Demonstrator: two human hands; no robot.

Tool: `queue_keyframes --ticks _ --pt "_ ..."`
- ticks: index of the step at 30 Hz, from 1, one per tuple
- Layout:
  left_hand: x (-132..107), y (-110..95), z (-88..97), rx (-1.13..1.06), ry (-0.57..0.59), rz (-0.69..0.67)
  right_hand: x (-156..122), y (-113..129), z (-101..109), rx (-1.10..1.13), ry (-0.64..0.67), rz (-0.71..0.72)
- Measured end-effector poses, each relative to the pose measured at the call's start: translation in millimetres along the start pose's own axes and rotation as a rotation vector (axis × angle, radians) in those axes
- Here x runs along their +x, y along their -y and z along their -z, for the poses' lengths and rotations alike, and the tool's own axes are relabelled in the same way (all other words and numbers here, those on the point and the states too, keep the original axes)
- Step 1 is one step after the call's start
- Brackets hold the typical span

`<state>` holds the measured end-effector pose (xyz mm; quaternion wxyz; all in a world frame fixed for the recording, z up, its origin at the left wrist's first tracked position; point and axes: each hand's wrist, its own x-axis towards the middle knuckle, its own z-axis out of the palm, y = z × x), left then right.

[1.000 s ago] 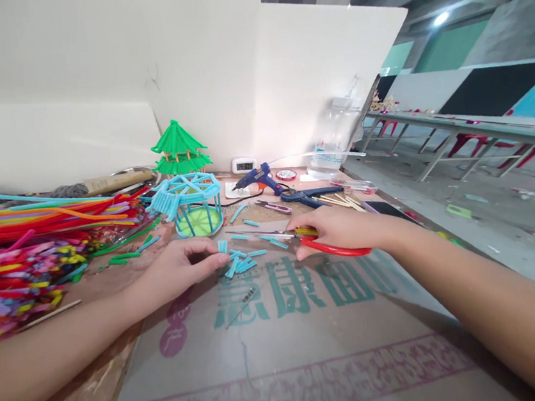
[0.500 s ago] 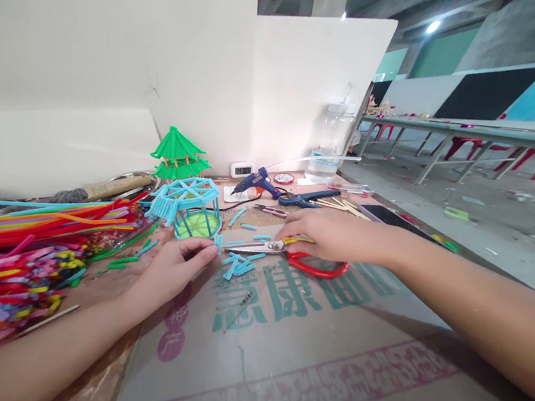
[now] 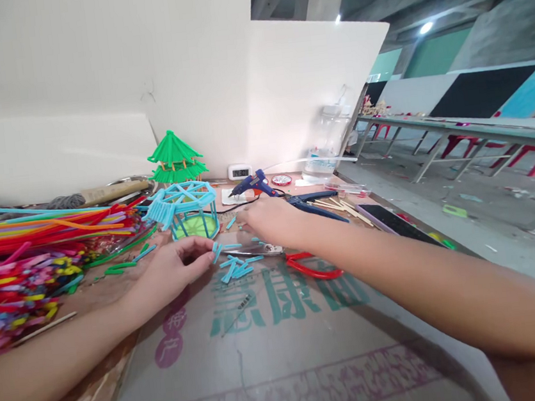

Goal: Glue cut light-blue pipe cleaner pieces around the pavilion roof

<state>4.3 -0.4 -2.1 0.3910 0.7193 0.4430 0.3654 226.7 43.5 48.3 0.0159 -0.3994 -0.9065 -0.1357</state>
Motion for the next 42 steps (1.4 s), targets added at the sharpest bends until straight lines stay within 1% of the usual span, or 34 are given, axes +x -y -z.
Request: queue_keyframes --ticks 2,5,8,10,13,15,16,18,20,22,25,27,28,29,31,36,42 --pt "0.7 2.9 -0.7 -0.046 -0.002 -0.013 14.7 -8.0 -6.6 -0.016 0.007 -0.048" --pt "1.9 6.0 -0.8 -0.102 0.011 -0.002 30.9 -14.1 -15.8 0.023 0.021 -0.064" --pt "2.6 6.1 -0.3 -0.120 0.022 0.013 38.4 -14.4 -23.3 0.086 0.061 -0.047" --pt "2.7 5.6 -0.2 -0.134 0.027 0.013 39.3 -13.7 -27.5 0.064 0.059 -0.037" --pt "2.6 6.1 -0.7 -0.167 0.024 0.007 35.6 -12.5 -30.7 -0.021 -0.028 -0.055" --pt "2.5 6.8 -0.8 -0.174 0.023 -0.015 29.4 -10.0 -29.1 0.013 -0.127 -0.077" --pt "2.5 7.0 -0.7 -0.162 0.025 -0.031 25.1 -7.6 -26.8 0.071 -0.180 -0.089" --pt "2.3 6.1 0.0 -0.111 0.034 -0.060 14.3 0.4 -20.0 0.269 -0.259 -0.101" --pt "2.1 3.8 1.1 -0.057 0.043 -0.070 2.2 12.9 -12.4 0.529 -0.291 -0.113" --pt "1.7 1.0 2.0 -0.027 0.042 -0.067 -8.7 27.9 -7.2 0.744 -0.341 -0.161" --pt "0.9 -1.7 2.7 0.001 0.041 -0.057 -18.1 47.7 -8.2 1.112 -0.388 -0.259" --pt "0.2 -1.8 2.7 0.015 0.051 -0.058 -19.7 55.6 -13.6 1.373 -0.374 -0.311" --pt "0.0 -1.4 2.8 0.020 0.057 -0.060 -19.6 57.8 -16.8 1.465 -0.364 -0.331" --pt "-0.3 -0.9 2.9 0.025 0.060 -0.062 -19.3 59.1 -19.8 1.525 -0.358 -0.351" --pt "-0.6 0.0 3.2 0.034 0.055 -0.067 -19.1 59.8 -24.7 1.564 -0.362 -0.383" --pt "-0.9 -0.2 3.6 0.052 0.046 -0.083 -20.3 60.8 -28.8 1.482 -0.386 -0.460" --pt "0.7 1.4 2.9 0.050 0.042 -0.131 -19.1 66.0 -28.7 1.638 -0.259 -0.411"
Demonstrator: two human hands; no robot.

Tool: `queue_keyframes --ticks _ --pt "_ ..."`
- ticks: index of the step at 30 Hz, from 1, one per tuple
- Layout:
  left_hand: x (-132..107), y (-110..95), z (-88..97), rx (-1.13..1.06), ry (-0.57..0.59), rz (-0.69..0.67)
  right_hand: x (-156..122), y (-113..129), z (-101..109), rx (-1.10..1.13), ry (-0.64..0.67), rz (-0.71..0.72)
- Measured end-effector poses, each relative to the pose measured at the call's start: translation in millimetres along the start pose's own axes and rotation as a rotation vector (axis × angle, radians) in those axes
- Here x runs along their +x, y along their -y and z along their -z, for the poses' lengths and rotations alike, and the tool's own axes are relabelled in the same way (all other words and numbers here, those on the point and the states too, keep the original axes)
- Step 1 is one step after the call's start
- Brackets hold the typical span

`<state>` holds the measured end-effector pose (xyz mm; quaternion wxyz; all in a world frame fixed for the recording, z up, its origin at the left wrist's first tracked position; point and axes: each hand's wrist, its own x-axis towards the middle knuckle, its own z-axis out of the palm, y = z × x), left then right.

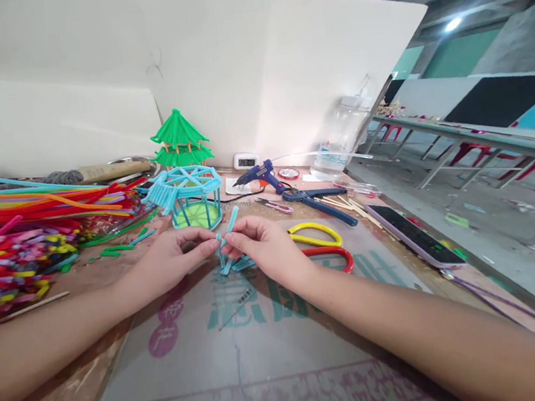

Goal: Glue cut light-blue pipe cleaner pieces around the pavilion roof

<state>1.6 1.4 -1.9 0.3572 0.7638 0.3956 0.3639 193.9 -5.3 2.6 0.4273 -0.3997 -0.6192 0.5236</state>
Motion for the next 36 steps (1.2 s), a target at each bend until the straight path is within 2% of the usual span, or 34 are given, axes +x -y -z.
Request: queue_keyframes --ticks 6,13,20,25,36 --pt "0.2 1.6 0.0 -0.001 0.005 0.020 -0.3 0.0 -1.9 -0.031 0.041 -0.004" --pt "-0.1 0.6 0.0 0.004 0.041 0.017 0.6 -2.6 -2.2 -0.058 0.008 -0.008" --pt "-0.9 2.2 1.0 -0.016 0.074 0.033 1.1 -3.3 -3.3 0.014 0.022 -0.036" --pt "-0.6 3.1 0.7 0.004 0.079 0.077 0.9 -4.4 -2.8 -0.031 0.040 0.005" --pt "0.6 4.1 2.1 -0.012 0.106 0.072 0.4 -1.1 -3.1 -0.043 0.023 -0.019"
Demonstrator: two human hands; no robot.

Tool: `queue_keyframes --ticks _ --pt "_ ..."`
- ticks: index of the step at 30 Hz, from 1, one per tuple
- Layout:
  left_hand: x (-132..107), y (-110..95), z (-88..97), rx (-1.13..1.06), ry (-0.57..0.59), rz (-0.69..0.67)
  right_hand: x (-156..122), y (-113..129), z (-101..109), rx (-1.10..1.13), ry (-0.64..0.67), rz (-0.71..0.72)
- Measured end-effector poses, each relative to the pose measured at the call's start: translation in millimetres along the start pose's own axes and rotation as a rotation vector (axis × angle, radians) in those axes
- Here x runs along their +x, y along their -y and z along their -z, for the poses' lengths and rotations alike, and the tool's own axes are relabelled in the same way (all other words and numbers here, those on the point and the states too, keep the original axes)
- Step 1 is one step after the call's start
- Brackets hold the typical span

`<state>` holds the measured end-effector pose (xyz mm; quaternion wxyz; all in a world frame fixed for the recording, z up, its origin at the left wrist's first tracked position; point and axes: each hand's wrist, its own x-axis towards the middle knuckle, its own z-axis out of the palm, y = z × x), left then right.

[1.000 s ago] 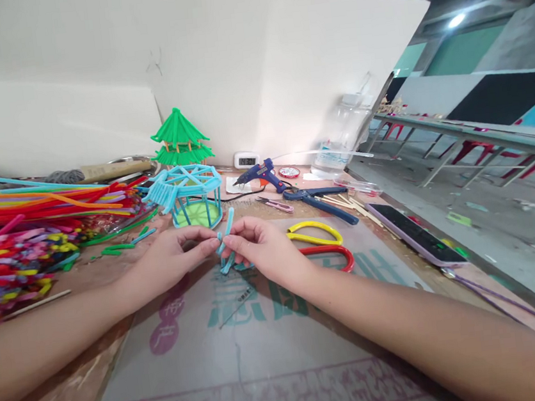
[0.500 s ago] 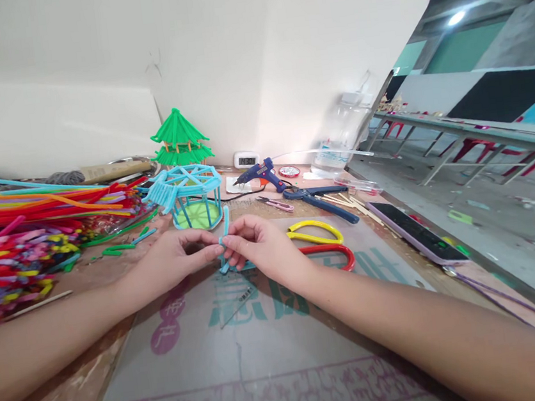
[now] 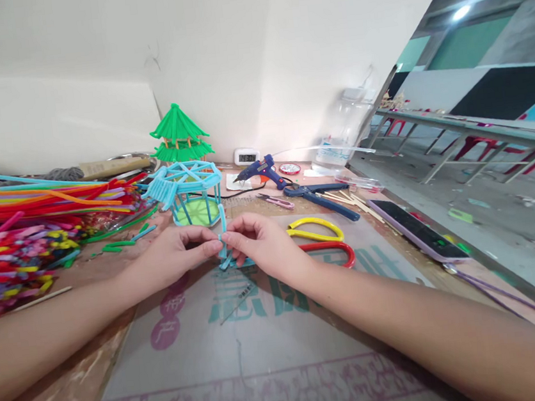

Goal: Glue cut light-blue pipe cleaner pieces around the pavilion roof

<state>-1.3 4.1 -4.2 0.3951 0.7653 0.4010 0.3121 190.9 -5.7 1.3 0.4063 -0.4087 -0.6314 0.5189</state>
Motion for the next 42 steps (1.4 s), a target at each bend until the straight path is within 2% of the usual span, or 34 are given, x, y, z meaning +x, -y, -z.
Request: queue_keyframes --ticks 5,11,31,42 --pt "-0.1 -0.6 -0.3 -0.003 0.011 0.000 -0.3 -0.3 0.5 0.028 -0.023 -0.020" --pt "-0.1 -1.1 -0.6 -0.012 0.003 -0.017 0.3 -1.8 -0.2 0.112 0.031 -0.058" --pt "-1.2 -2.1 -1.3 0.020 -0.019 -0.004 -0.5 -0.2 -0.8 0.137 0.043 -0.061" --pt "-0.3 -0.1 -0.4 0.028 -0.001 -0.010 -0.7 -1.9 -1.8 0.087 0.043 -0.018"
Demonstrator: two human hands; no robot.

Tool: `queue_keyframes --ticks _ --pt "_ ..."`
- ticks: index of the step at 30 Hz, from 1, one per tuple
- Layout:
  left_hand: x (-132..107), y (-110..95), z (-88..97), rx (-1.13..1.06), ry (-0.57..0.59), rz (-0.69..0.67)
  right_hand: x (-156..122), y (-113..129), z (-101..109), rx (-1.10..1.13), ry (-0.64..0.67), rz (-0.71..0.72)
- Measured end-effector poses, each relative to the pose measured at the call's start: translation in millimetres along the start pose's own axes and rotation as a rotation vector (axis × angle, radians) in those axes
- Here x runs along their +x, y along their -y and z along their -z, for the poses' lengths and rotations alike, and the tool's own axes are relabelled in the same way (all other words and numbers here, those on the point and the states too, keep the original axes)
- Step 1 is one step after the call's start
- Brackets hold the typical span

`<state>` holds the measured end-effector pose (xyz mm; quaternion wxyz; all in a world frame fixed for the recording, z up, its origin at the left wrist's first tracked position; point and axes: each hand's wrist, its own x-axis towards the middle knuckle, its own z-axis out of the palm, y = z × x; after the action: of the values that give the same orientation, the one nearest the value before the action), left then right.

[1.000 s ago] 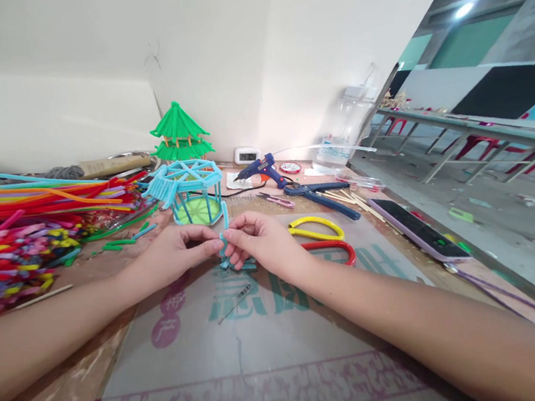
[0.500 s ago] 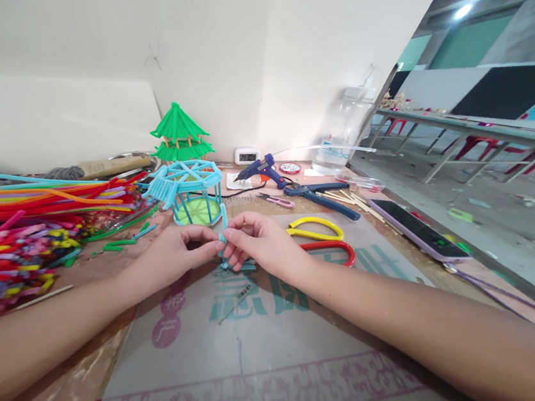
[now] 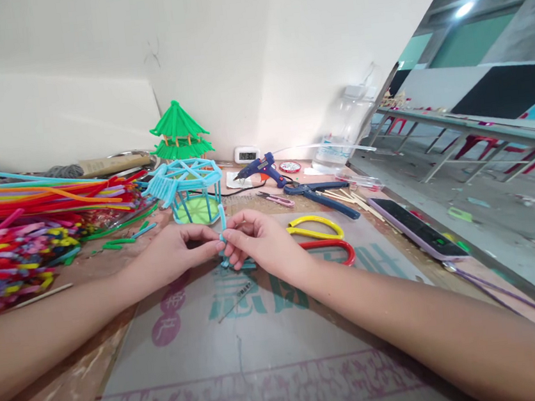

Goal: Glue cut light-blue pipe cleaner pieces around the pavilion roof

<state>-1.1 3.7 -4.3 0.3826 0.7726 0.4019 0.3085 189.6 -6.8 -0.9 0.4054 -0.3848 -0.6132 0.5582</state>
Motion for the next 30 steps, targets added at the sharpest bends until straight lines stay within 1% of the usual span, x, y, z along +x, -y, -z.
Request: queue_keyframes --ticks 5,13,24,30 --pt "-0.5 0.0 -1.0 0.049 -0.006 0.011 0.1 -0.4 1.4 -0.081 -0.020 0.031" --pt "0.9 -0.3 0.8 -0.022 0.009 -0.005 0.8 0.4 0.4 0.001 -0.029 0.009" --pt "-0.4 -1.7 -0.2 0.010 -0.001 0.014 0.6 -0.5 0.6 0.008 -0.018 0.015" --pt "0.2 0.0 0.7 -0.012 0.003 0.007 0.5 0.3 0.4 0.009 -0.016 0.014"
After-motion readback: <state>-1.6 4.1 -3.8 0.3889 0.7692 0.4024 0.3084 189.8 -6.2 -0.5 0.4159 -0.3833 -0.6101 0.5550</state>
